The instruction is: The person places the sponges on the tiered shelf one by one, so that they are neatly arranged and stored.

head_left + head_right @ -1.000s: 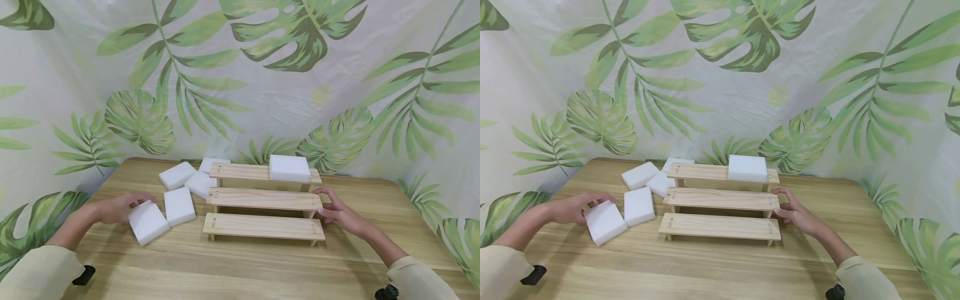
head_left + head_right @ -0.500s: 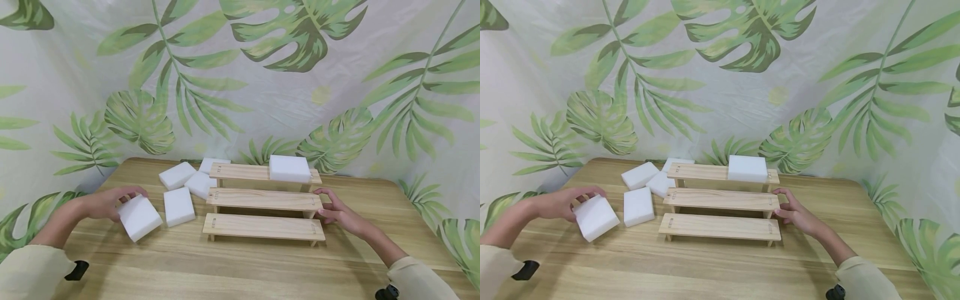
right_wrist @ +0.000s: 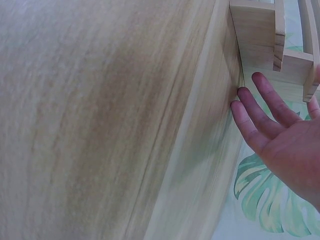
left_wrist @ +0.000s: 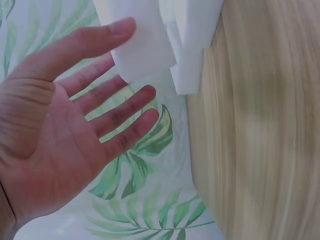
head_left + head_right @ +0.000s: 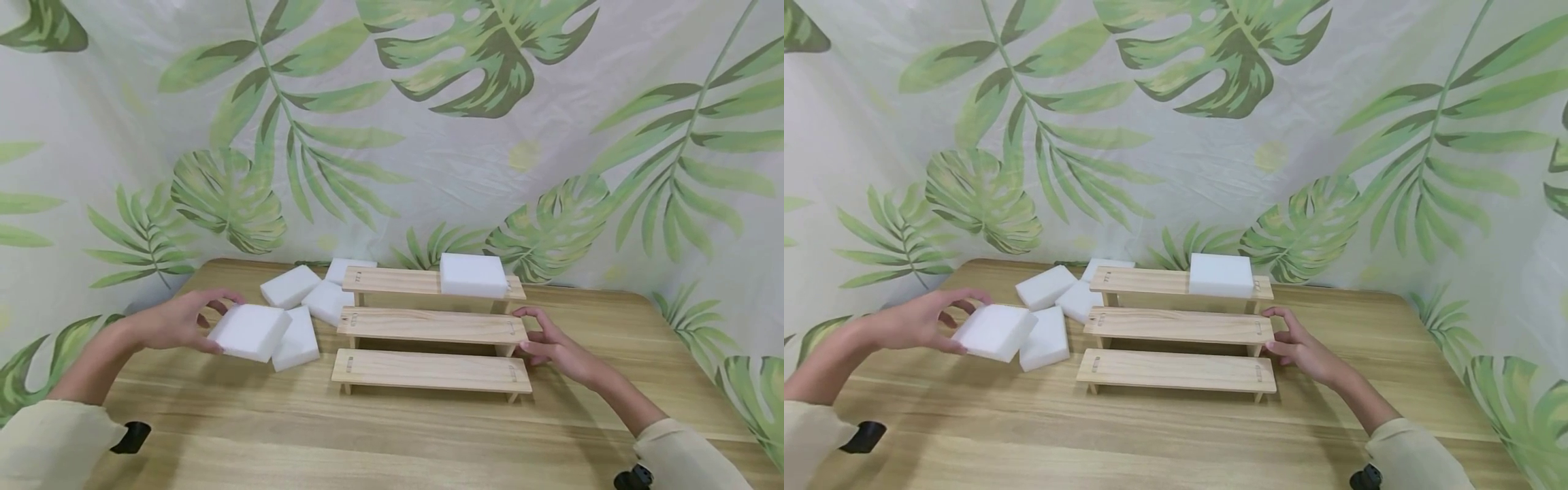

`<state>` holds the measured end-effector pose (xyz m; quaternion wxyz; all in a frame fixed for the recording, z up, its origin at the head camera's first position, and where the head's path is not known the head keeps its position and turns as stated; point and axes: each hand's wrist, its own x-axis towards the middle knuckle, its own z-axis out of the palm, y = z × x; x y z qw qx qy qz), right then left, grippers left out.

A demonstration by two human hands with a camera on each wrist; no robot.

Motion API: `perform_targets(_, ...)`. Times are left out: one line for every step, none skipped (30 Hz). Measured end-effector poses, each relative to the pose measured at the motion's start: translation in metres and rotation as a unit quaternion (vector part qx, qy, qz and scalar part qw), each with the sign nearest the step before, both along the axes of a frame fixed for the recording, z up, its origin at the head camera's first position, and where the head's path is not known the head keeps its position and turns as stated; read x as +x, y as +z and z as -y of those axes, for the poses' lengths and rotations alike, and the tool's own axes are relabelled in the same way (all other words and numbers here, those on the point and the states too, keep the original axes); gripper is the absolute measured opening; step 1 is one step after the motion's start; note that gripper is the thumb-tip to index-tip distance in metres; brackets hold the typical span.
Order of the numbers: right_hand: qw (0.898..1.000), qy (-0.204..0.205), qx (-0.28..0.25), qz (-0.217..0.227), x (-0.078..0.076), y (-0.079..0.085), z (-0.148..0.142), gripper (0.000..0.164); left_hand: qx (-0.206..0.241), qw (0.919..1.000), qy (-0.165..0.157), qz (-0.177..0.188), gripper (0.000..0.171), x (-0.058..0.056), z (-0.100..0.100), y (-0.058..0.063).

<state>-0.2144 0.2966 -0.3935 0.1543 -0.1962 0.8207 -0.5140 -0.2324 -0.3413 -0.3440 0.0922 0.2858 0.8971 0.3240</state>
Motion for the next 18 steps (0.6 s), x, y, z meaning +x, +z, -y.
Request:
perform_targets(1.000,0.000,0.000,0.000,0.000,0.000,0.000,0.054,-0.007,0.9999,0.007,-0.011,0.070,0.000,-0.002,0.001)
perform_targets(1.000,0.001,-0.001,0.000,0.000,0.000,0.000,0.053,-0.013,0.9997,0.011,-0.018,0.070,0.001,-0.004,0.003)
perform_targets(1.000,0.001,-0.001,0.001,0.000,0.000,0.000,0.053,-0.016,0.9994,0.015,-0.026,0.070,0.001,-0.006,0.004)
perform_targets(1.000,0.001,-0.001,0.001,0.000,0.000,0.000,0.053,-0.014,0.9992,0.018,-0.034,0.069,0.001,-0.008,0.005)
perform_targets(1.000,0.001,0.000,0.001,0.000,0.000,0.000,0.053,-0.011,0.9989,0.020,-0.041,0.069,0.001,-0.010,0.006)
perform_targets(1.000,0.000,0.000,0.001,0.000,0.000,0.000,0.054,-0.008,0.9986,0.021,-0.049,0.068,0.001,-0.012,0.007)
perform_targets(1.000,0.000,-0.001,0.001,0.000,0.000,0.000,0.054,-0.004,0.9980,0.020,-0.060,0.068,0.001,-0.013,0.008)
perform_targets(1.000,0.000,-0.001,0.002,0.000,0.000,0.000,0.054,0.000,0.9974,0.017,-0.070,0.067,0.000,-0.015,0.009)
perform_targets(1.000,0.000,0.000,0.002,0.000,0.000,0.000,0.054,0.004,0.9966,0.014,-0.082,0.066,0.000,-0.016,0.009)
perform_targets(1.000,0.000,-0.001,0.003,0.000,0.000,0.000,0.054,0.007,0.9956,0.012,-0.092,0.066,-0.001,-0.017,0.009)
perform_targets(1.000,0.000,-0.001,0.003,0.000,0.000,0.000,0.054,0.009,0.9945,0.010,-0.104,0.066,-0.001,-0.019,0.009)
perform_targets(1.000,0.001,-0.001,0.004,0.000,0.000,0.000,0.054,0.011,0.9933,0.009,-0.115,0.065,-0.002,-0.020,0.010)
perform_targets(1.000,0.001,-0.002,0.004,0.000,0.000,0.000,0.054,0.012,0.9918,0.009,-0.127,0.064,-0.003,-0.022,0.010)
perform_targets(1.000,0.001,-0.002,0.004,0.000,0.000,0.000,0.054,0.014,0.9907,0.008,-0.135,0.063,-0.004,-0.023,0.010)
perform_targets(1.000,0.001,-0.002,0.004,0.000,0.000,0.000,0.054,0.017,0.9896,0.008,-0.142,0.062,-0.004,-0.025,0.011)
perform_targets(1.000,0.001,-0.002,0.004,0.000,0.000,0.000,0.054,0.017,0.9886,0.009,-0.149,0.061,-0.005,-0.027,0.012)
perform_targets(1.000,0.000,-0.002,0.003,0.000,0.000,0.000,0.054,0.018,0.9878,0.009,-0.155,0.060,-0.005,-0.029,0.013)
perform_targets(1.000,0.000,-0.002,0.002,0.000,0.000,0.000,0.054,0.019,0.9872,0.010,-0.158,0.059,-0.005,-0.031,0.014)
